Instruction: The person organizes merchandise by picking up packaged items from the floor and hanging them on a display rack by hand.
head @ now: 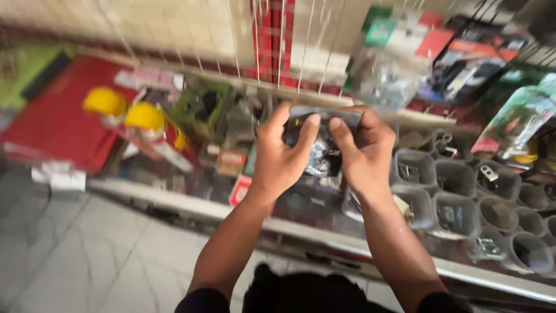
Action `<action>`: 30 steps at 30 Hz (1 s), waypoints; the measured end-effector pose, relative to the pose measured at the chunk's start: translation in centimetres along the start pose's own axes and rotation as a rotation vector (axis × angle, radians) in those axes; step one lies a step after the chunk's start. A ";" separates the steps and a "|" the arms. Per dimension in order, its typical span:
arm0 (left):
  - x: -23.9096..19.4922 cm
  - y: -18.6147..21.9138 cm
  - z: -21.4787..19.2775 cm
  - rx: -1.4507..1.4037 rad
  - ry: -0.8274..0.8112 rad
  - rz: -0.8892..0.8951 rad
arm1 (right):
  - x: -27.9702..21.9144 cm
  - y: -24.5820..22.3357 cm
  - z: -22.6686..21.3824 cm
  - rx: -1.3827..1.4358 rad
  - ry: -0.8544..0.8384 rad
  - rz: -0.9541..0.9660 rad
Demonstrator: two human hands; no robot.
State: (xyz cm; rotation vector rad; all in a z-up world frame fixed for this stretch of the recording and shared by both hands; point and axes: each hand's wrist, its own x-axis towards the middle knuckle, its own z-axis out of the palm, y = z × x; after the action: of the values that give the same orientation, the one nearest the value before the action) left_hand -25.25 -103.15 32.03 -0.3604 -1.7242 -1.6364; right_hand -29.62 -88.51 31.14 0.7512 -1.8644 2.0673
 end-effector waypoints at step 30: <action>18.4 -13.5 2.2 0.483 0.093 0.183 | 9.2 8.1 5.8 -0.840 0.159 -0.366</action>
State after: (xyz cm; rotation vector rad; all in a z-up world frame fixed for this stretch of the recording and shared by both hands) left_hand -47.51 -108.08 34.21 -0.1967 -1.8832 -1.0465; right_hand -40.28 -96.73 29.41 0.6021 -2.0430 0.9454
